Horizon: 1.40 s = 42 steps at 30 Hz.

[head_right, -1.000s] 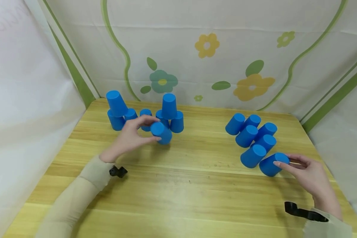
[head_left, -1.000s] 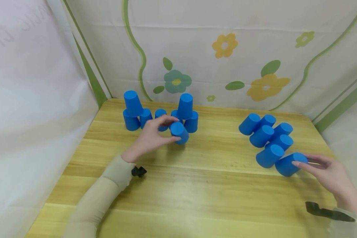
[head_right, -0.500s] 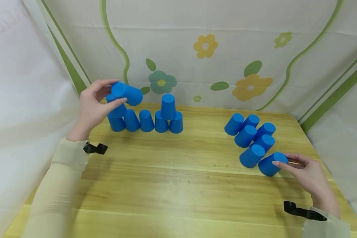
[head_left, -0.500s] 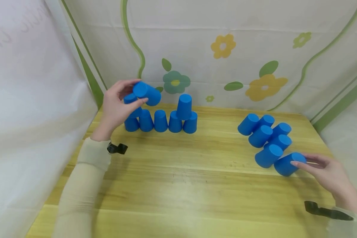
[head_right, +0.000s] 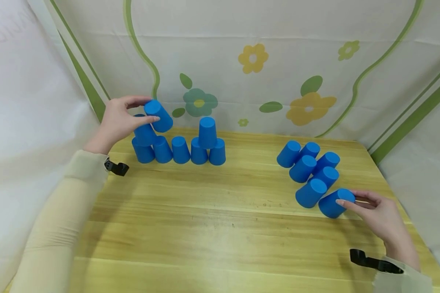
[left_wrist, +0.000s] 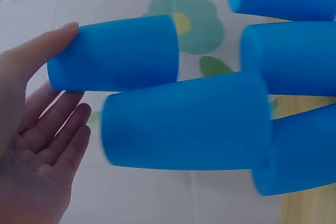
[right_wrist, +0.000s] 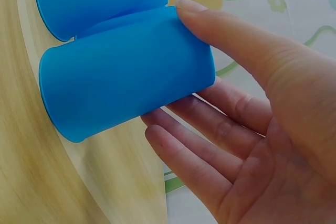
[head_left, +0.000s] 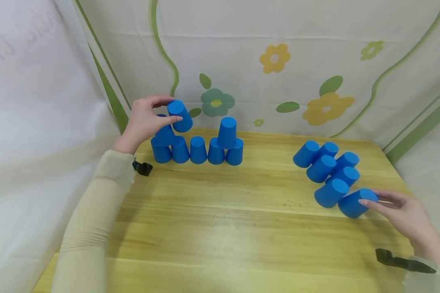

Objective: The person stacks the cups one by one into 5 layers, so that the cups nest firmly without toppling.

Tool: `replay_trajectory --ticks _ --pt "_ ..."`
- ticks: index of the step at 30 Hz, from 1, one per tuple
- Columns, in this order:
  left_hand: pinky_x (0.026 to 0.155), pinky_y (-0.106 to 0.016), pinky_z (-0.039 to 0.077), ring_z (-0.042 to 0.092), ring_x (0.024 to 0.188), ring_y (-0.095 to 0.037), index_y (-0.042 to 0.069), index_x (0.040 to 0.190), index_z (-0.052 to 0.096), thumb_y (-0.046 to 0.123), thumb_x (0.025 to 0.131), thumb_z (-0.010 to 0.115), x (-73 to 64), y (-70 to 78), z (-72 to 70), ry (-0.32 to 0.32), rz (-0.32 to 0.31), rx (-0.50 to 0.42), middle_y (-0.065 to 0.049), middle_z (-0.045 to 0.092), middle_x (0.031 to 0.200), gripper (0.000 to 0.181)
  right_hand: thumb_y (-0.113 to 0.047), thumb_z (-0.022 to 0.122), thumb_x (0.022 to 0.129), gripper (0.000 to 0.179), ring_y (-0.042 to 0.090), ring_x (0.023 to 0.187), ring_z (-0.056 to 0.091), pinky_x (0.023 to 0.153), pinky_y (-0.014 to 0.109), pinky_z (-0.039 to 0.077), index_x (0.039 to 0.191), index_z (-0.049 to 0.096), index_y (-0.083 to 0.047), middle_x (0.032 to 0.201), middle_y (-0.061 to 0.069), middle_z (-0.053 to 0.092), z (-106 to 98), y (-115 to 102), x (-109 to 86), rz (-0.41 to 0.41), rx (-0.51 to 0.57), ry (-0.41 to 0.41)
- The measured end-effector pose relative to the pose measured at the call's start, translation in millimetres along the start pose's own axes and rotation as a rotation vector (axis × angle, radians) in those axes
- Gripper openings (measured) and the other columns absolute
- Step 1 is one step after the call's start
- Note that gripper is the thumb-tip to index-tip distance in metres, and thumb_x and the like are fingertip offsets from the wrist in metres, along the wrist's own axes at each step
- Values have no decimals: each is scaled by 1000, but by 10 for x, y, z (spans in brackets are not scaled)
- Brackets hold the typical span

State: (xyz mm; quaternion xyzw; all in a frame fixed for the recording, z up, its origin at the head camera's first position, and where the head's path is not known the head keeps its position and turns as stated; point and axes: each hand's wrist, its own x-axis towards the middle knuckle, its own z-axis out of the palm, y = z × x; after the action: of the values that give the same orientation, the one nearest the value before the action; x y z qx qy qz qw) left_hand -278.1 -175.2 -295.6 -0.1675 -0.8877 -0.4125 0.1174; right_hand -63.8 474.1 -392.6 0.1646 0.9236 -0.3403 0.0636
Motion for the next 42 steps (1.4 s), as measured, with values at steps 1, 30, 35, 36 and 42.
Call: replay_trajectory --ticks 1,30,35,36,42 --pt "107 -45 45 57 125 -24 11 135 67 37 86 84 -6 -18 15 -16 -14 11 -7 66 132 58 -54 69 94 85 26 100 66 77 63 51 147 44 7 144 38 44 1 -2 -3 0 -2 0" --pt "100 -57 40 42 127 -35 10 136 67 42 85 84 -47 -147 183 -139 -12 188 -16 60 134 62 -25 81 90 40 -3 94 67 72 15 55 125 69 -8 109 -6 73 190 -1149 -282 -395 89 51" --pt "100 -58 40 41 128 -35 10 137 66 42 85 84 -52 -161 184 -136 -21 178 -16 60 133 63 -4 83 86 40 6 99 69 82 16 54 124 71 -7 113 -2 72 463 -1444 -222 -591 210 39" --pt "99 -57 40 41 128 -35 10 137 66 42 85 84 -51 -165 187 -135 -23 175 -15 60 132 63 -1 83 85 41 8 99 69 83 16 54 124 70 -7 113 0 72 514 -1506 -209 -626 234 25" --pt "99 -55 41 42 127 -32 13 136 67 43 85 84 -52 -180 212 -117 -34 147 -11 62 126 62 7 82 82 47 15 102 68 90 20 53 126 70 -6 115 6 71 737 -1908 -140 -812 331 -15"
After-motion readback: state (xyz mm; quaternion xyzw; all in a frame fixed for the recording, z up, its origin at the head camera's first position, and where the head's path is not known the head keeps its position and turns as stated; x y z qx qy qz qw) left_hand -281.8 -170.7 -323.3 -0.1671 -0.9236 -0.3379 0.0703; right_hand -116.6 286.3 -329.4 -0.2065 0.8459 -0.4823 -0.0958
